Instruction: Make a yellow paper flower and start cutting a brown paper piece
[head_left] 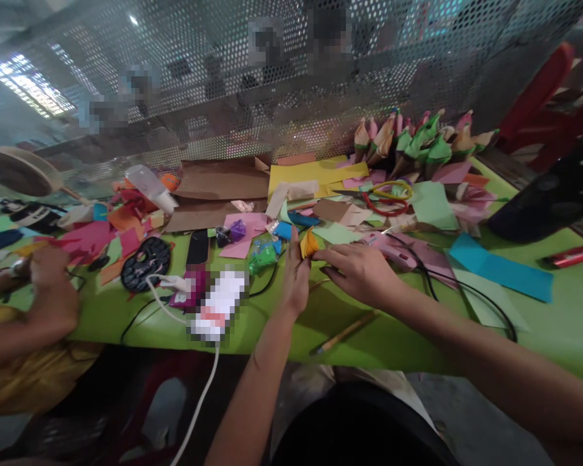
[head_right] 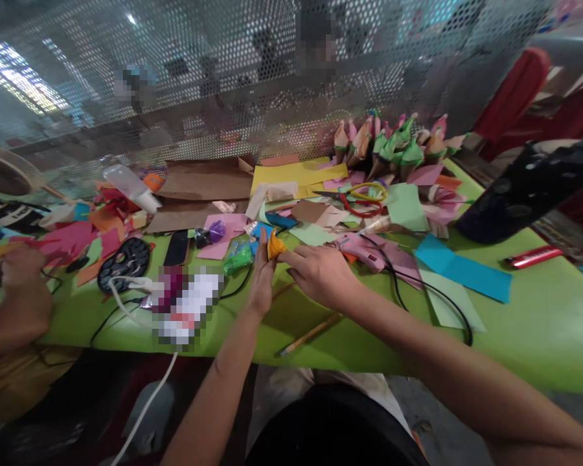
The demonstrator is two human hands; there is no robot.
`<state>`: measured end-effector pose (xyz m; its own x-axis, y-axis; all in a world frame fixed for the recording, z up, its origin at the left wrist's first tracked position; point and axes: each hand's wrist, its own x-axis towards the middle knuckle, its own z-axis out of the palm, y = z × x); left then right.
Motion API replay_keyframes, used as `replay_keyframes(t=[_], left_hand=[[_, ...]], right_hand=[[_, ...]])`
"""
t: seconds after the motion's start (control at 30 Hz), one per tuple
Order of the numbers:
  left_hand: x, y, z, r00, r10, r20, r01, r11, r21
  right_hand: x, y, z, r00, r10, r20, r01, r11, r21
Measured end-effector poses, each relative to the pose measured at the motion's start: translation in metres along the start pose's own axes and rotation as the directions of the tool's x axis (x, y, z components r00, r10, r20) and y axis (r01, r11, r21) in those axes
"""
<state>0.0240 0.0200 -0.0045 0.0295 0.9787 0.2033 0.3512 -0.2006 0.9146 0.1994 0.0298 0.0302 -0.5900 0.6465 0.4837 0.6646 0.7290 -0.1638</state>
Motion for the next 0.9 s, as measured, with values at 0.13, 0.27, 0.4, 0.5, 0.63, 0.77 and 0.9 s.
replay_keyframes(t=[0.13,0.27,0.4,0.5,0.63,0.77,0.9], left_hand=[[0.0004,-0.0002,0.0010,0.999,-0.051,0.002,0.051,0.998,-0.039],[0.0003,-0.0009,0.0007,0.998,-0.054,-0.009,0.054,0.998,-0.043],[0.0006,-0.0030,0.0001,0.999,-0.028,-0.015,0.028,0.999,-0.036],[0.0011,-0.0054,0.0002,1.000,-0.015,-0.016,0.014,1.000,-0.024],[0.0015,-0.0061,0.0004,0.999,-0.014,-0.050,0.012,0.999,-0.040],[0.0009,-0.0031,-0.0001,0.998,-0.029,-0.063,0.027,0.999,-0.044],[0.0006,-0.0026,-0.0005,0.998,-0.038,-0.054,0.035,0.998,-0.057]], right_hand=[[0.0000,-0.0008,0.0009,1.000,0.014,0.021,-0.014,1.000,-0.012],[-0.0002,-0.0010,0.0013,1.000,0.012,0.007,-0.012,1.000,0.002],[-0.0002,-0.0015,-0.0007,1.000,0.006,-0.019,-0.006,1.000,0.012],[-0.0001,-0.0019,-0.0026,1.000,-0.005,-0.023,0.006,0.999,0.040],[0.0001,-0.0027,-0.0037,1.000,-0.012,-0.021,0.013,0.998,0.064],[0.0005,-0.0032,-0.0045,1.000,-0.019,0.007,0.019,0.997,0.068],[0.0009,-0.0026,-0.0054,0.999,-0.041,0.006,0.041,0.997,0.070]])
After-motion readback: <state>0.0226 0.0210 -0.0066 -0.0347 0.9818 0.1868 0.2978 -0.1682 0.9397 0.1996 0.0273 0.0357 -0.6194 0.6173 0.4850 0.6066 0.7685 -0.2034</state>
